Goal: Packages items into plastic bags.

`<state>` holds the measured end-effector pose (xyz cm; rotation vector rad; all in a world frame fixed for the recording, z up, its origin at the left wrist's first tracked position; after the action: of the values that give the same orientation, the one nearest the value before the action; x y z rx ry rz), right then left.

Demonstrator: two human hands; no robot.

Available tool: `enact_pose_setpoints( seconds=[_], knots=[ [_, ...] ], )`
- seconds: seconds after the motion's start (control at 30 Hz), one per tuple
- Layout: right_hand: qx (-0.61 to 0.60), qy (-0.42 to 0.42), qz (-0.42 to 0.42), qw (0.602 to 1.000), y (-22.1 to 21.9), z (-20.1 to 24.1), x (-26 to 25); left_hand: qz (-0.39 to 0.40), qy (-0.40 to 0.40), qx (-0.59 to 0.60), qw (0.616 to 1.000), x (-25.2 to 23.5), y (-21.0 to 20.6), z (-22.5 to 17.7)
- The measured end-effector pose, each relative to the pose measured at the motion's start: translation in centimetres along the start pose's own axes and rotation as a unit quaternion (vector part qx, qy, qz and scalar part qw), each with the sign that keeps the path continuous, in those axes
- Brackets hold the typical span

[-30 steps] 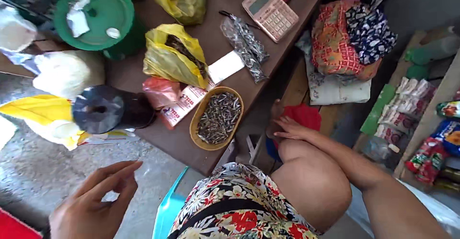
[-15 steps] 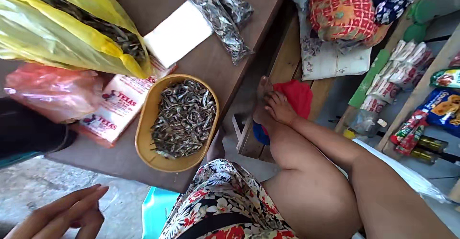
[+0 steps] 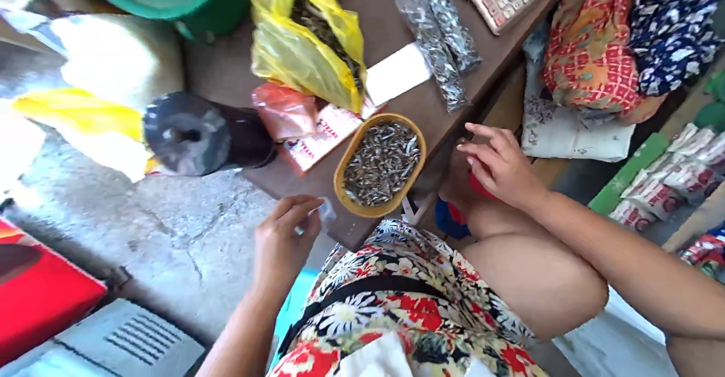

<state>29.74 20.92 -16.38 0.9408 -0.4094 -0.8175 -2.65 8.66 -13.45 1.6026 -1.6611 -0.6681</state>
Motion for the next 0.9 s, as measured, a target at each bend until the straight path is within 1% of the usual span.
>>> enact_pose_setpoints(
  seconds=[0.07,0.2,0.27,0.33,0.37,0.43,0.53,0.6,0.67,0.7,0.77,0.8,0.83,0.9],
  knots=[
    [-0.041,0.045,0.019,0.998,0.1,4.7,-2.9,-0.009,0.009,0.036,0.999,0.0,-0.5,-0.1],
    [-0.133,0.108,0.062,0.983,-2.4,14.1,-6.0,-0.04,0.008,0.109,0.993,0.2,-0.9,-0.4],
    [-0.126,0.143,0.105,0.976,-4.9,17.8,-6.5,-0.055,0.011,0.132,0.99,0.5,-0.7,-0.5],
    [-0.09,0.146,0.156,0.973,-7.7,19.5,-6.6,-0.056,0.022,0.157,0.986,0.9,-0.4,-0.7],
    [-0.078,0.139,0.178,0.971,-8.8,19.8,-6.7,-0.057,0.027,0.168,0.984,1.1,-0.3,-0.7],
    [-0.03,0.141,0.185,0.972,-9.9,20.0,-6.8,-0.05,0.035,0.173,0.983,1.4,-0.2,-0.8],
    [0.07,0.169,0.167,0.969,-10.1,20.4,-6.7,-0.004,0.049,0.123,0.991,1.5,-0.5,-1.4],
    [0.096,0.17,0.167,0.966,-10.1,20.6,-6.3,-0.009,0.059,0.088,0.994,1.4,-0.5,-1.7],
    [0.053,0.154,0.186,0.969,-9.8,20.4,-6.2,-0.033,0.063,0.072,0.995,1.3,-0.2,-1.8],
    [-0.006,0.142,0.186,0.972,-9.4,20.1,-6.2,-0.041,0.063,0.069,0.995,1.3,0.0,-1.8],
    [-0.124,0.097,0.15,0.976,-8.4,18.7,-6.9,-0.051,0.062,0.064,0.995,1.3,0.5,-1.9],
    [-0.143,0.062,0.133,0.979,-8.2,17.5,-7.4,-0.054,0.063,0.057,0.995,1.4,0.8,-1.9],
    [-0.131,0.029,0.126,0.983,-8.5,16.2,-8.0,-0.058,0.062,0.047,0.995,1.4,1.2,-1.9],
    [-0.072,-0.012,0.173,0.982,-10.2,14.5,-9.0,-0.065,0.063,0.02,0.996,1.6,1.9,-2.0]
  ],
)
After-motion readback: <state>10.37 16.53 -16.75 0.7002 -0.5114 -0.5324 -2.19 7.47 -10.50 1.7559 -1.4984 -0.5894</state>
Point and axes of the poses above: each hand's wrist, its own x-axis away from the middle knuckle, its own y-axis out of the back of the hand, z = x × y, the point moved 10 cm from there along -x, towards the middle knuckle, and after that the axes turned 1 degree about z, right-handed, at the moved point
